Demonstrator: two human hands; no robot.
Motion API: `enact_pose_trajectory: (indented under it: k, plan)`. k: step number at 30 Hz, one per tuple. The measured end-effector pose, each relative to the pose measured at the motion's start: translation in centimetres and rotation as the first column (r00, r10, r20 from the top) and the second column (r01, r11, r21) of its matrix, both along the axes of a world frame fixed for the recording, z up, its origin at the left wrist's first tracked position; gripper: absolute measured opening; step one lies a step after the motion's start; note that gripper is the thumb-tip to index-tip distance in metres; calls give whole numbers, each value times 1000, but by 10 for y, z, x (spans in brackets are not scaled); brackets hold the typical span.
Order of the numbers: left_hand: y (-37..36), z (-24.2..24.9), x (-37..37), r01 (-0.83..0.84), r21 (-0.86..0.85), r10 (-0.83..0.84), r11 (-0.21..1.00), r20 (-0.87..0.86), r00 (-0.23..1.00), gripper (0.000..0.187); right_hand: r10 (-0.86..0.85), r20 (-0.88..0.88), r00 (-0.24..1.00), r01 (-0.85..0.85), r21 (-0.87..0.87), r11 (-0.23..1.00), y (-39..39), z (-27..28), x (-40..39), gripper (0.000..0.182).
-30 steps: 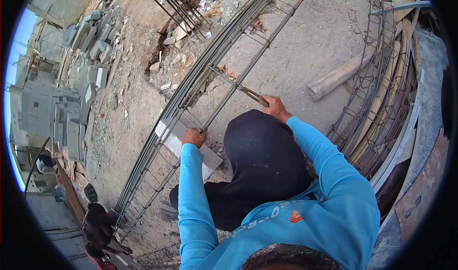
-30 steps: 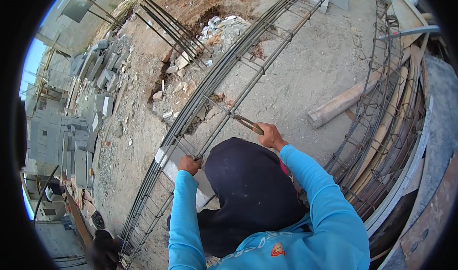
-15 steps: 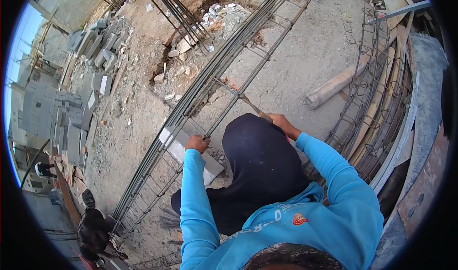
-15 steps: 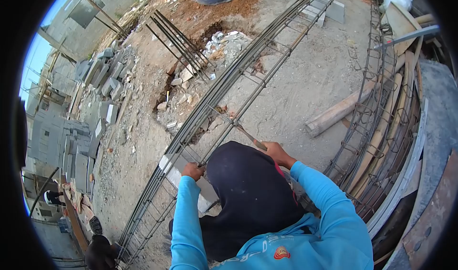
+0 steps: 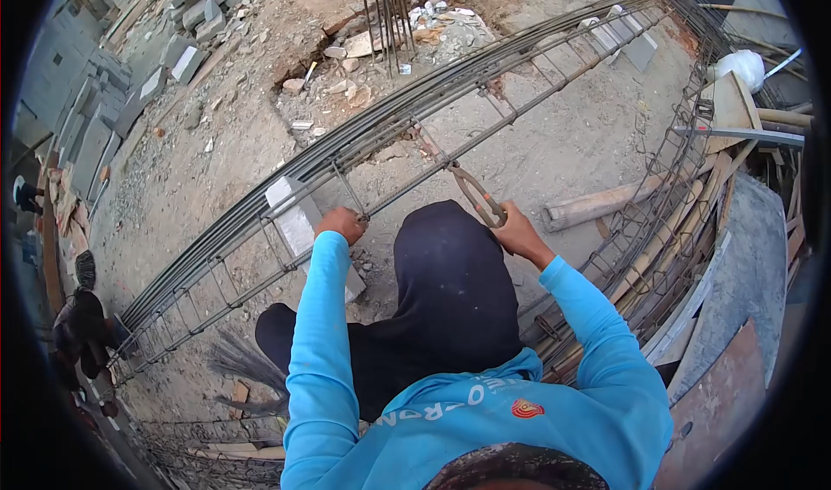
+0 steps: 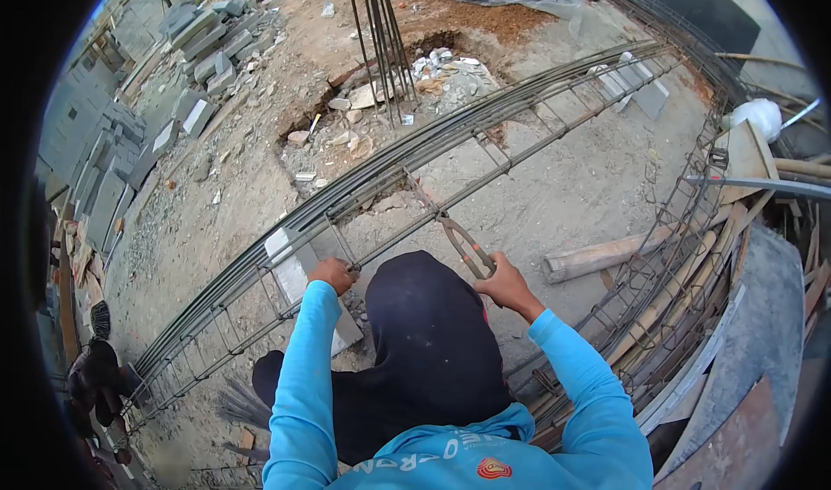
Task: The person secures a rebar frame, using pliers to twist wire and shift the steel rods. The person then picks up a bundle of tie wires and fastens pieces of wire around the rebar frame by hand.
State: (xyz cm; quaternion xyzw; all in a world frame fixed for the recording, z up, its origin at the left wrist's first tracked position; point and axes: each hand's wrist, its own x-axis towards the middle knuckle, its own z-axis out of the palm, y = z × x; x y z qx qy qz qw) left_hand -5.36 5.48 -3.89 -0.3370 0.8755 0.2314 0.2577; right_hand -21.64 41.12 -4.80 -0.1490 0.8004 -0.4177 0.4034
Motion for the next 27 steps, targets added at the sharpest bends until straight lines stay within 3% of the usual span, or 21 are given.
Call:
enact_pose_trajectory:
  k: [1,2,3,4,6,7,8,9,10,12,14,15,16,18,19,21,22,24,25,27]
  plan:
    - [0,-2,1,36,-3,-36,999,8,999,42,97,-525,846,-27,140,990,1,1,6,47]
    - [1,-3,3,10,19,-10,1000,-3,1000,42,226,-873,432,12,257,966,2,3,9,47]
    - [1,-4,3,24,1,-24,1000,-10,1000,41,204,-899,387,50,241,969,3,5,6,41]
    - [-1,-3,4,41,-20,-41,999,-14,999,40,224,-900,374,35,255,966,4,6,0,41]
    - [-3,-6,5,0,-10,0,1000,-11,1000,41,309,-641,702,-62,377,924,3,10,-16,32]
    - [-5,-11,5,2,-20,-3,1000,-21,1000,41,158,-264,951,-78,289,954,-9,46,-17,26]
    - [-6,-17,6,5,-26,-5,1000,-30,1000,42,176,-269,947,-90,304,948,-13,62,-23,26]
    - [-7,-19,6,-11,-8,10,1000,-37,999,42,96,25,995,-99,171,980,-13,75,-30,25]
    - [-7,-19,7,-8,-5,7,1000,-41,999,41,39,329,943,-58,47,997,-13,85,-37,23]
    - [-8,-17,7,-23,18,24,1000,-53,998,41,111,242,964,-140,105,985,-24,106,-40,25]
    - [-7,-9,10,-45,17,45,999,-57,997,39,404,-120,907,-344,343,874,-42,128,-33,31]
    - [-7,-5,12,-37,22,39,999,-81,996,38,593,-209,778,-413,541,733,-43,126,-43,36]
    - [-7,-7,13,-57,47,61,997,-85,994,38,613,-199,765,-424,562,711,-42,125,-49,36]
    - [-9,-10,15,-7,43,11,999,-110,994,37,846,-387,367,-223,846,484,-42,126,-56,36]
    - [-9,-5,17,2,41,3,999,-123,992,34,861,-369,350,-225,859,460,-51,137,-50,36]
    - [-12,-11,17,-23,73,33,997,-139,990,33,869,-482,-113,-171,871,461,-71,164,-37,34]
    - [-11,-11,19,-32,83,44,996,-148,988,31,878,-461,-128,-176,882,438,-80,170,-36,34]
    - [-11,-12,21,-28,83,43,996,-180,983,30,655,-377,-655,-58,889,454,-105,178,-38,34]
    - [-12,-14,20,-24,77,38,997,-188,982,30,639,-277,-718,24,907,420,-120,182,-37,30]
    - [-11,-18,22,-30,36,37,999,-227,973,30,633,-220,-742,25,935,354,-142,187,-41,28]
